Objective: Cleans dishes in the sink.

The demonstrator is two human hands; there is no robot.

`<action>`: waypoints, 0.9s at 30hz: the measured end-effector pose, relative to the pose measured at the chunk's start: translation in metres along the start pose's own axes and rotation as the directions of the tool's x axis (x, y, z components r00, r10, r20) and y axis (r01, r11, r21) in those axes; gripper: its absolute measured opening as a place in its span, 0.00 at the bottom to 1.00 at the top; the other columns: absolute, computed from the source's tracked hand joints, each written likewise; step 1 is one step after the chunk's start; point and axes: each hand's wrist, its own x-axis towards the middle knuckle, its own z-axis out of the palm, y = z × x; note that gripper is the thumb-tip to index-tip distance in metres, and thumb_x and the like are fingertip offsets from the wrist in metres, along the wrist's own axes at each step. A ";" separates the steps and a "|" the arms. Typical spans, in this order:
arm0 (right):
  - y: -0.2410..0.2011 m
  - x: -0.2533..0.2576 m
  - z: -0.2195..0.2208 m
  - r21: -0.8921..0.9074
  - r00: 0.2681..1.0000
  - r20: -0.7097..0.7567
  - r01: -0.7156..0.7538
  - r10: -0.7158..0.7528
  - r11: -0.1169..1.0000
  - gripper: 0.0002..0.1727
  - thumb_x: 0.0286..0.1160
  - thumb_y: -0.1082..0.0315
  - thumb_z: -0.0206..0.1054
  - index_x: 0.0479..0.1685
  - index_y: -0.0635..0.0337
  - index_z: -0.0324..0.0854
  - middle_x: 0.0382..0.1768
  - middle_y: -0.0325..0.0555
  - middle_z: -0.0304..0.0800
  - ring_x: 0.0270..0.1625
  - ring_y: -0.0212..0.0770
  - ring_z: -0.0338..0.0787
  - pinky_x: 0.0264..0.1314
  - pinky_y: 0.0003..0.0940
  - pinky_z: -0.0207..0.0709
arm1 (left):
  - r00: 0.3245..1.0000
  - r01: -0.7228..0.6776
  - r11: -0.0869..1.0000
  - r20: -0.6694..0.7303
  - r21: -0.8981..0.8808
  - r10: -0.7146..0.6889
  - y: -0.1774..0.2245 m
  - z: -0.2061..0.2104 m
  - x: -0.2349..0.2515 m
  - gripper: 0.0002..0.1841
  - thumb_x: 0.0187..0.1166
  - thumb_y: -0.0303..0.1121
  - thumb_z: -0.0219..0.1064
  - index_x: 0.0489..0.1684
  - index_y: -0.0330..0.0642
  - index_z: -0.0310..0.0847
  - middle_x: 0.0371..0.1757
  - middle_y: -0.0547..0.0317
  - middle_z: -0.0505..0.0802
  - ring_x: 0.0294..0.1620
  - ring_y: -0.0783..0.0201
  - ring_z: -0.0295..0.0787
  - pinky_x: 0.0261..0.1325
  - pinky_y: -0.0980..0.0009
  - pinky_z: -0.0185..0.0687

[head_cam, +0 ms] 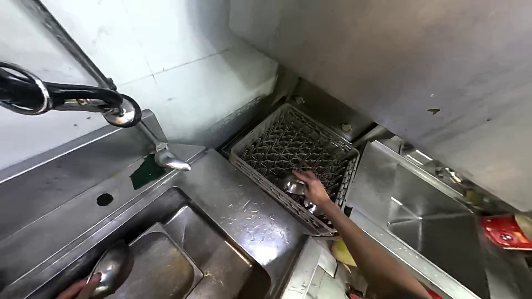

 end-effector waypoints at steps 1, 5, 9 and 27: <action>0.007 0.005 -0.001 -0.085 0.989 0.141 -0.031 0.043 0.996 0.37 0.78 0.72 0.66 0.89 0.36 0.67 0.75 0.59 0.80 0.63 0.63 0.89 0.63 0.66 0.82 | 1.000 0.006 0.999 -0.021 -0.054 -0.007 0.008 0.006 -0.006 0.17 0.86 0.41 0.61 0.43 0.32 0.83 0.37 0.63 0.87 0.39 0.75 0.83 0.51 0.67 0.83; -0.019 0.006 -0.018 -0.315 0.977 0.211 0.042 0.027 0.948 0.45 0.79 0.40 0.66 0.95 0.41 0.54 0.86 0.59 0.66 0.82 0.65 0.71 0.80 0.67 0.63 | 0.977 0.086 0.900 -0.140 -0.428 -0.160 0.063 0.043 -0.037 0.05 0.90 0.33 0.53 0.44 0.47 0.73 0.33 0.75 0.85 0.33 0.77 0.85 0.40 0.71 0.88; -0.116 -0.037 -0.001 -0.069 0.869 0.116 0.489 -0.480 0.869 0.44 0.69 0.40 0.73 0.88 0.42 0.67 0.88 0.51 0.65 0.87 0.58 0.67 0.85 0.64 0.63 | 0.936 0.206 0.532 0.006 -0.821 -0.353 0.135 0.104 -0.065 0.11 0.94 0.34 0.45 0.66 0.45 0.66 0.42 0.68 0.88 0.41 0.73 0.90 0.47 0.68 0.92; -0.060 0.133 0.009 -0.386 0.883 0.441 0.347 -0.159 0.855 0.39 0.85 0.39 0.54 0.89 0.54 0.66 0.74 0.74 0.78 0.73 0.79 0.79 0.69 0.80 0.68 | 0.813 0.428 0.894 -0.375 -0.136 -0.446 -0.055 0.021 -0.025 0.26 0.87 0.34 0.62 0.81 0.33 0.68 0.77 0.31 0.78 0.78 0.38 0.76 0.80 0.43 0.70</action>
